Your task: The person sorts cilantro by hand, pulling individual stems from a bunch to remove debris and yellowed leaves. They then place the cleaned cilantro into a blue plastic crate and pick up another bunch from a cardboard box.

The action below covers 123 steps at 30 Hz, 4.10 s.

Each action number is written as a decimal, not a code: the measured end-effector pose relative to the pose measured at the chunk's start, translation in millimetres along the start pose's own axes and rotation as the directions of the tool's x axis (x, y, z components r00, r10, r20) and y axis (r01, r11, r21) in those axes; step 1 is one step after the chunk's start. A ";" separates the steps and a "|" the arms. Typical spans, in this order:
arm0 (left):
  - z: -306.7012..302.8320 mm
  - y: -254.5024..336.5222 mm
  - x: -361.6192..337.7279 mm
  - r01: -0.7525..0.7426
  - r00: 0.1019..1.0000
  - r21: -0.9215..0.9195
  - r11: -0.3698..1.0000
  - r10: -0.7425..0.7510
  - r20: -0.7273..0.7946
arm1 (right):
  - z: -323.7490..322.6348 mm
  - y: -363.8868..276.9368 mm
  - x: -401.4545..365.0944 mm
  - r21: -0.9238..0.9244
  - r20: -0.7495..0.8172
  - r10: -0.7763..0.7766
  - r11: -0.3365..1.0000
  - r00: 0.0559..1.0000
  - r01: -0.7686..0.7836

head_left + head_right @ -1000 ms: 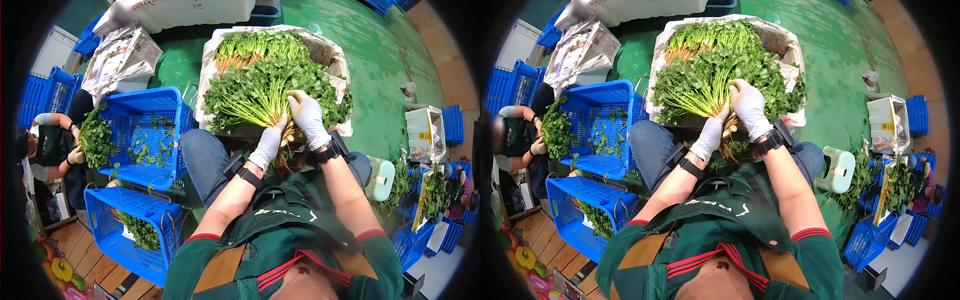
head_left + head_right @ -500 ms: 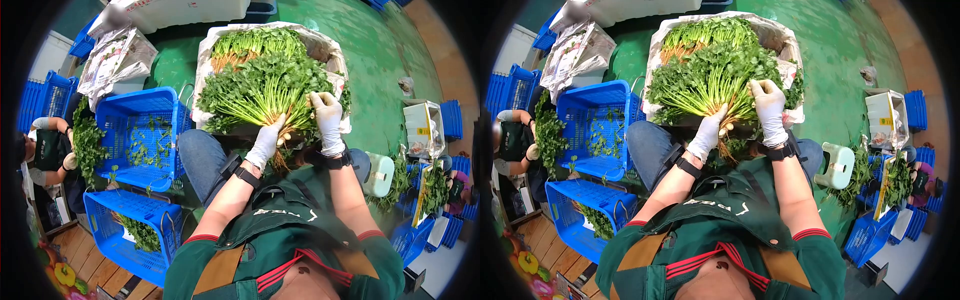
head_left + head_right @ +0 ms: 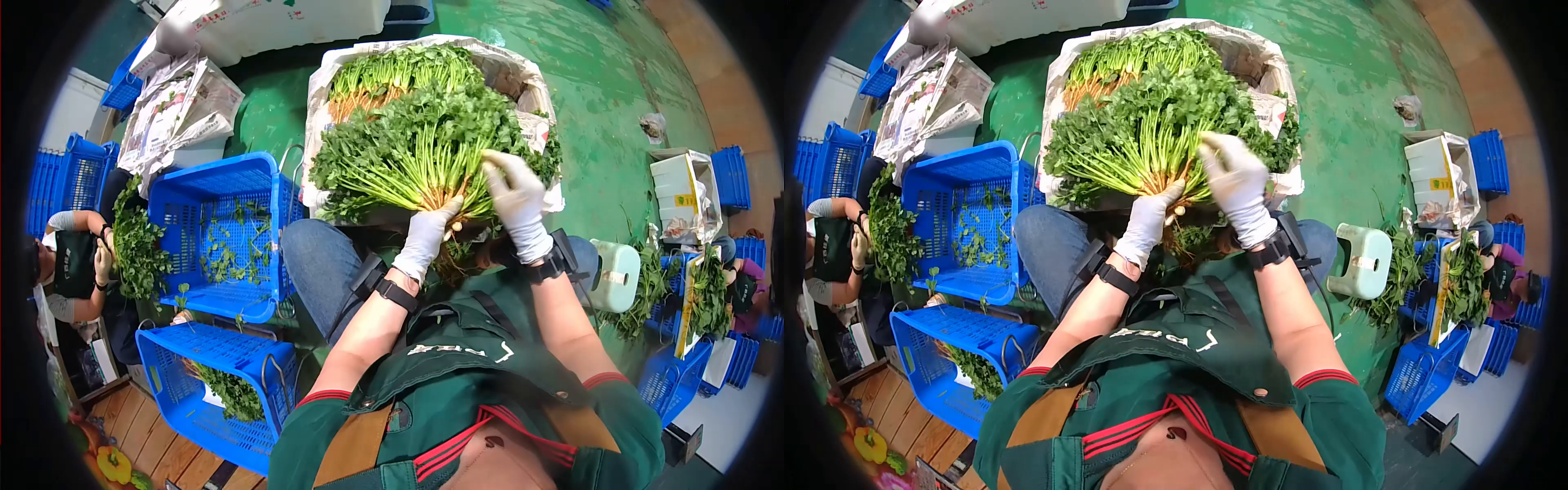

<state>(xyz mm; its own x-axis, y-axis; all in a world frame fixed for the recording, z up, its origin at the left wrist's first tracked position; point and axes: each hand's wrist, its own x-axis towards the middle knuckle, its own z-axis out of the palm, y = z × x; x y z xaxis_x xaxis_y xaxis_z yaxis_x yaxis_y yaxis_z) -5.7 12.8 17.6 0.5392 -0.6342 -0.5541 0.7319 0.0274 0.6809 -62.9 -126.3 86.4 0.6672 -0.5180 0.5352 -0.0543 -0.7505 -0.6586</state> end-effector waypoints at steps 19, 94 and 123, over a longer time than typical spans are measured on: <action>-5.4 -8.7 9.9 -0.042 0.990 0.207 0.977 0.068 -0.120 | 43.1 -9.1 65.7 -0.611 0.331 0.361 0.786 0.872 -0.094; -24.3 -30.6 32.0 -0.385 0.923 0.203 0.900 0.375 0.086 | -2.0 -72.0 37.7 0.252 0.824 0.031 0.874 0.566 -0.415; -32.7 -39.2 65.0 -0.221 0.939 0.901 0.374 0.330 0.093 | 50.0 -33.3 11.6 -0.170 0.532 0.300 0.954 0.792 -0.247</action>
<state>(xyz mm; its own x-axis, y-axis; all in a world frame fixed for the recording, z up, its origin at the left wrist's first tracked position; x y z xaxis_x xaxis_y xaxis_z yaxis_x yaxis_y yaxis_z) 14.3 -4.3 -60.8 0.7095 -0.6586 -0.2508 -0.2208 -0.5457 0.8084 -16.1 -86.8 88.1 0.9071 -0.4174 -0.0548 -0.3430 -0.6575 -0.6709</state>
